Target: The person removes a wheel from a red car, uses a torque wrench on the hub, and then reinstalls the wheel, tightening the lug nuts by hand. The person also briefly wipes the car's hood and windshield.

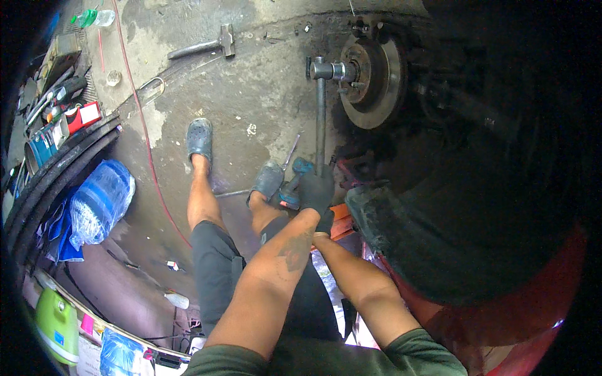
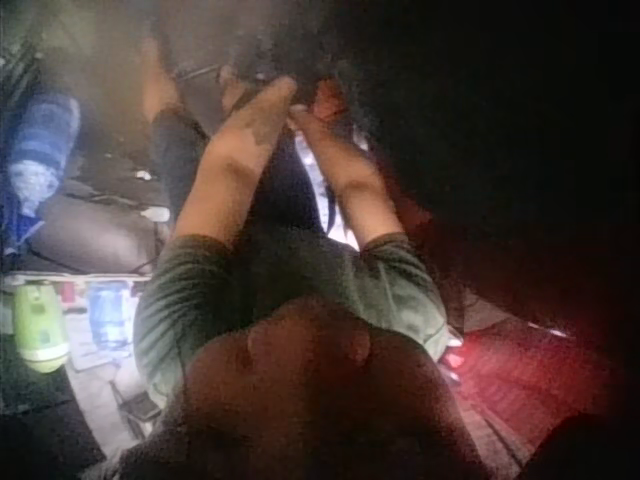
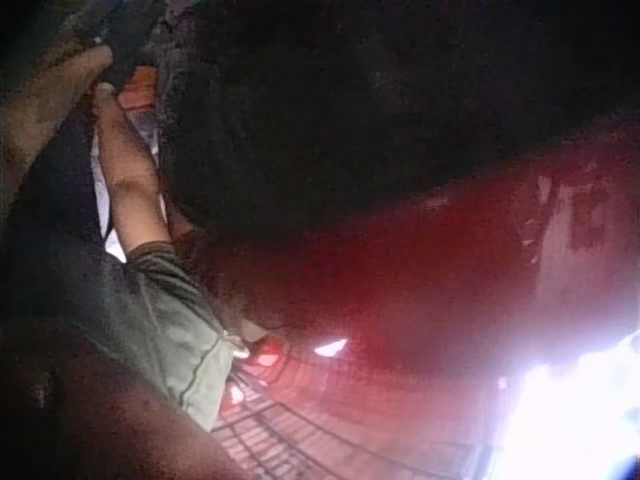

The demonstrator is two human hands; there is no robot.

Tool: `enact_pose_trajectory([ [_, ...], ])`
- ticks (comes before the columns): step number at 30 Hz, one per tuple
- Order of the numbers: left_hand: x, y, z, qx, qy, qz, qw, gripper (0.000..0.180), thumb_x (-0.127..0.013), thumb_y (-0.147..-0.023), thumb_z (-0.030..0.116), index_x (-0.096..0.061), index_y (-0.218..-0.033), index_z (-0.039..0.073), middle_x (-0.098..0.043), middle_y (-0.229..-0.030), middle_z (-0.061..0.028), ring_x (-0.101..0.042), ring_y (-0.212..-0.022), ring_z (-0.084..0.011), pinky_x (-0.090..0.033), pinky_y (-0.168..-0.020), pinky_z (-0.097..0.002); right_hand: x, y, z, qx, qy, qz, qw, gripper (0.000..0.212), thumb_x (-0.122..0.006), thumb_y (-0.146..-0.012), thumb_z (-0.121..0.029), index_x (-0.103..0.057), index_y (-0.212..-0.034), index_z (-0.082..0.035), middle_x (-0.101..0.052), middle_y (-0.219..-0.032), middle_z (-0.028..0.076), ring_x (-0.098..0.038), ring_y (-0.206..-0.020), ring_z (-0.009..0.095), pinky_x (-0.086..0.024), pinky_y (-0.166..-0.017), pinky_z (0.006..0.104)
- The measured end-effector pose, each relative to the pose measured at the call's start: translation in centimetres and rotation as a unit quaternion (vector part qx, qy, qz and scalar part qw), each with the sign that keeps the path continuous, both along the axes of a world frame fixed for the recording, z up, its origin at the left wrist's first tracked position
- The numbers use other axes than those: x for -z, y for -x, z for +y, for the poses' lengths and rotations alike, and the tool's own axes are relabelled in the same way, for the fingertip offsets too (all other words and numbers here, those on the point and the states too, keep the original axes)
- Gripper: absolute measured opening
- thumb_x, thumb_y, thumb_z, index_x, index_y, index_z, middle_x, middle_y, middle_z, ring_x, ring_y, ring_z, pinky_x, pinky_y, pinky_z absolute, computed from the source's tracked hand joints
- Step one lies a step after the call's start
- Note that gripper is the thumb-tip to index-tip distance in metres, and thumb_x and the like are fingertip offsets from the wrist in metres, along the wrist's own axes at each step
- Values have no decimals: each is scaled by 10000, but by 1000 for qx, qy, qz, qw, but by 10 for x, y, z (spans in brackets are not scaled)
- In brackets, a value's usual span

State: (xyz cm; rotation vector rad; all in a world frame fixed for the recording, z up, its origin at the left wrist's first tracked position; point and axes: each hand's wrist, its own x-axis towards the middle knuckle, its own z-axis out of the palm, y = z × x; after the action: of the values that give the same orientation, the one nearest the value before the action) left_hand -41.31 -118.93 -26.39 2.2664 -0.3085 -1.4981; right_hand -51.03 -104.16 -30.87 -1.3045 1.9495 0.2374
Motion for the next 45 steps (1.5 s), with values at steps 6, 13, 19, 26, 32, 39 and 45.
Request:
enact_pose_trajectory([
  [6,9,5,5,4,39,-14,999,340,-586,-850,319,-549,-874,-18,-590,-664,-230,-604,-668,-399,-430,-590,-473,23,6,23,-75,105,33,991,295,-565,-857,-329,-656,-926,-57,-661,-888,195,-644,-808,344,-490,-658,444],
  [13,8,1,2,16,68,-16,997,427,-609,-850,392,-573,-763,-25,-610,-707,-240,-619,-724,-381,-446,-638,-458,29,2,26,-43,0,-3,999,316,-557,-863,-333,-644,-967,-49,-657,-895,204,-638,-823,354,-492,-686,439],
  [19,20,-8,-7,203,73,-26,976,511,-591,-856,476,-644,-973,-18,-639,-845,-230,-633,-839,-354,-478,-732,-437,43,-2,-20,-77,22,9,997,403,-558,-865,-388,-611,-1026,-21,-651,-885,215,-634,-815,343,-491,-707,425],
  [26,26,-252,-24,140,327,52,933,311,-525,-890,154,-601,-1157,14,-655,-1085,-149,-612,-1032,-260,-476,-898,-360,-12,-33,-38,74,64,40,994,502,-584,-840,-464,-633,-741,25,-616,-676,230,-624,-650,373,-458,-614,457],
  [32,-39,-423,133,82,33,-130,988,400,-483,-961,403,-647,-872,50,-604,-771,-47,-526,-688,-157,-403,-600,-299,-5,-26,-27,61,79,-11,995,458,-617,-833,-429,-647,-766,24,-621,-644,202,-628,-630,316,-466,-606,432],
  [39,-127,-430,329,171,-191,58,965,289,-575,-883,289,-608,-802,14,-576,-704,-40,-511,-646,-134,-407,-576,-325,-49,-36,-49,100,-25,71,992,413,-639,-811,-386,-666,-926,10,-672,-813,199,-669,-760,280,-493,-668,428],
  [45,-150,-445,307,84,-157,113,977,269,-555,-915,268,-615,-826,20,-576,-717,-25,-493,-633,-130,-402,-562,-307,-104,-68,-113,204,-37,-31,978,396,-629,-838,-367,-658,-970,5,-667,-860,218,-653,-829,331,-478,-726,435],
])
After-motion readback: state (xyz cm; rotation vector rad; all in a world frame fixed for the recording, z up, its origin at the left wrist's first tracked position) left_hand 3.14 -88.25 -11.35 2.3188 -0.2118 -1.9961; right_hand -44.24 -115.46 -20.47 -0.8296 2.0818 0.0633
